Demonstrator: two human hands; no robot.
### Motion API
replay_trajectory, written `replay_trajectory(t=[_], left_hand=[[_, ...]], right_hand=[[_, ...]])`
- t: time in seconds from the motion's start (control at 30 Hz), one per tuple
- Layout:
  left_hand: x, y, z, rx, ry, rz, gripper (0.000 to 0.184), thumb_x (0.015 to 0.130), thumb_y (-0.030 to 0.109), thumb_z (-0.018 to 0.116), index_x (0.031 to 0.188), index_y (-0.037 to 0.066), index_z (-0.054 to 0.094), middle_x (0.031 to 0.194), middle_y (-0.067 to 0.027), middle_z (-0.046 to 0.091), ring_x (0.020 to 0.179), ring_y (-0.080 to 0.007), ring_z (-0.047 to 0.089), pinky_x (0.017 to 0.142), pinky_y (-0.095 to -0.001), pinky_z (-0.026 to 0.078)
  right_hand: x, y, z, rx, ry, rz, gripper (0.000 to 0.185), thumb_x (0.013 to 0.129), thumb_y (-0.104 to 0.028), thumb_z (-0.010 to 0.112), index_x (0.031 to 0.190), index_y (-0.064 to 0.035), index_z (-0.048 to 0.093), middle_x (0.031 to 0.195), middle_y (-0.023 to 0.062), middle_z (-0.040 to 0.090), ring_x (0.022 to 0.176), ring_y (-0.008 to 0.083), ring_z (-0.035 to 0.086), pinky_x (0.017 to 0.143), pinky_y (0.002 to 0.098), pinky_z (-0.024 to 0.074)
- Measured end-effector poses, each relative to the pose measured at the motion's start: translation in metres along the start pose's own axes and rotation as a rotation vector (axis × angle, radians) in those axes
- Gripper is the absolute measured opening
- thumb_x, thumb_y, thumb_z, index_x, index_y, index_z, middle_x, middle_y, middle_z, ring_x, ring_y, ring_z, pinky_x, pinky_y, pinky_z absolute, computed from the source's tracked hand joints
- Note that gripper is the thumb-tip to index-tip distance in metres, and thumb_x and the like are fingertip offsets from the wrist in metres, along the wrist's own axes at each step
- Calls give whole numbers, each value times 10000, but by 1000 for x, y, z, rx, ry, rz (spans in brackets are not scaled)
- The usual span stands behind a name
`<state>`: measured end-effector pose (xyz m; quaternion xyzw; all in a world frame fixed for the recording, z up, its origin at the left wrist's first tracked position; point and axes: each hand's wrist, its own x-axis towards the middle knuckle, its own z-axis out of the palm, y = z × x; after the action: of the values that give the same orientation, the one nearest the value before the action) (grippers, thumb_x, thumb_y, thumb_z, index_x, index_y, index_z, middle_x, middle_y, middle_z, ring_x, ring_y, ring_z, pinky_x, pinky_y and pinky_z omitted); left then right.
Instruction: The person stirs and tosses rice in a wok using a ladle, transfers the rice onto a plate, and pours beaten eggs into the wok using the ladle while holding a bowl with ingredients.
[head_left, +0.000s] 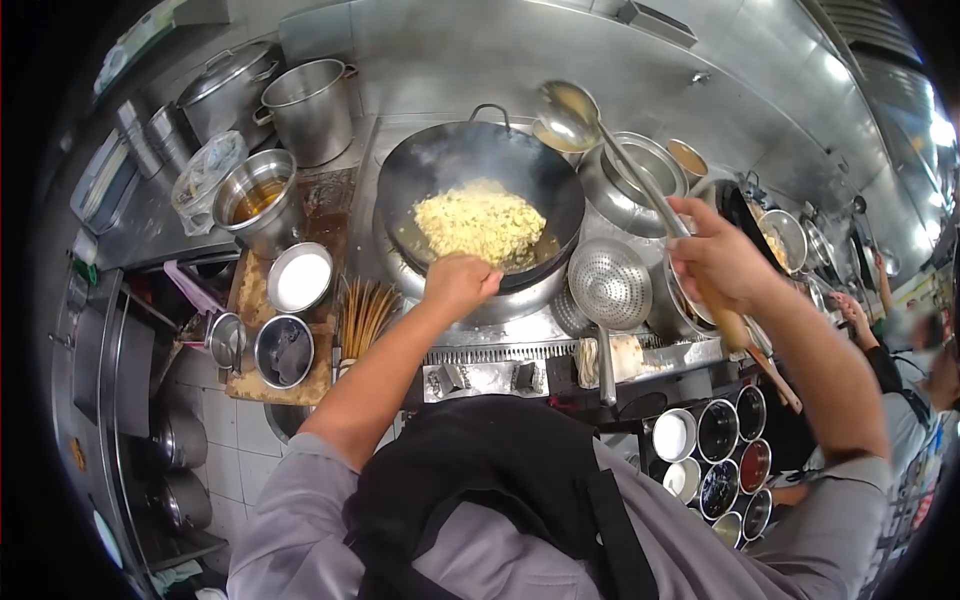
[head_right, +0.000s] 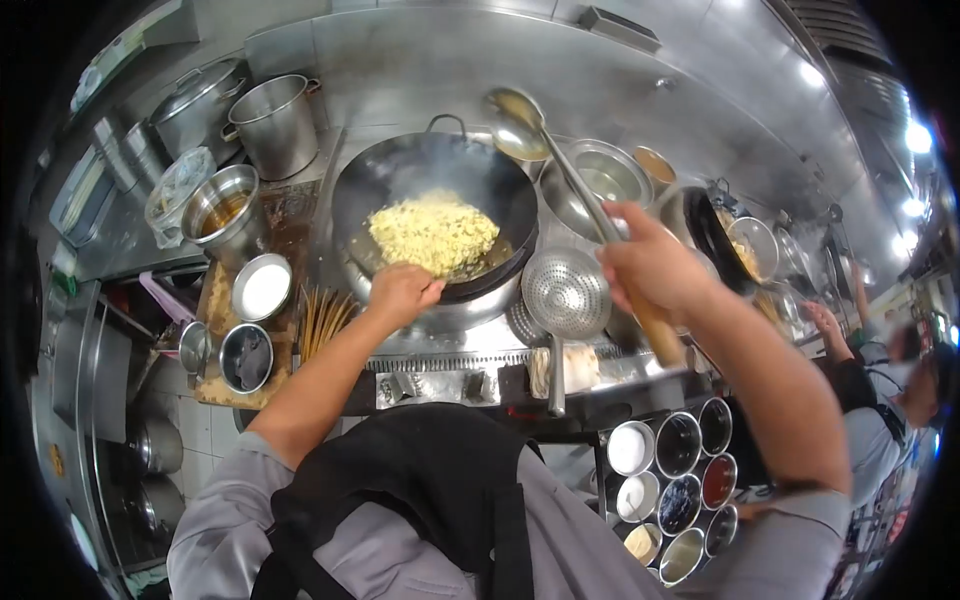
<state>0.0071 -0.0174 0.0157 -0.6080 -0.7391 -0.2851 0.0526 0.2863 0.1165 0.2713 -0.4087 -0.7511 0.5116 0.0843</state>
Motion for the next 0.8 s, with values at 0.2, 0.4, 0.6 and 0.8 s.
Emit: replay_trajectory(t=[0.2,0.4,0.6,0.8], left_hand=[[-113,26,-25,-412,173,90,413,923,243,685,1272,36,604,1205,-151,614,1011,-298,655,1013,-388,459],[-366,70,75,-708,394,-911,325,1011,267,526,1158,38,704,1130,-131,702,1047,-227,670,918,-389,517],[-427,23,61,-867,-128,-1198,298,995,271,542,1091,51,718,1082,-138,711,1000,-253,683,883,-405,525],[-517,-56,60,-516,-647,-1219,277,978,276,559,1024,65,733,1034,-145,720,953,-278,695,848,-421,532]], right_hand=[[75,124,160,338,-63,68,676,900,-21,587,1501,-103,290,712,42,549,505,161,540,443,325,465],[38,76,141,283,-39,-126,619,928,-36,586,1495,-58,337,709,41,544,484,116,530,440,282,450],[17,69,126,616,-128,-193,528,965,-42,544,1456,-152,384,731,39,533,502,111,495,415,241,396],[85,101,182,57,-93,-67,501,981,-88,529,1453,-157,376,728,39,522,496,119,481,458,262,399]])
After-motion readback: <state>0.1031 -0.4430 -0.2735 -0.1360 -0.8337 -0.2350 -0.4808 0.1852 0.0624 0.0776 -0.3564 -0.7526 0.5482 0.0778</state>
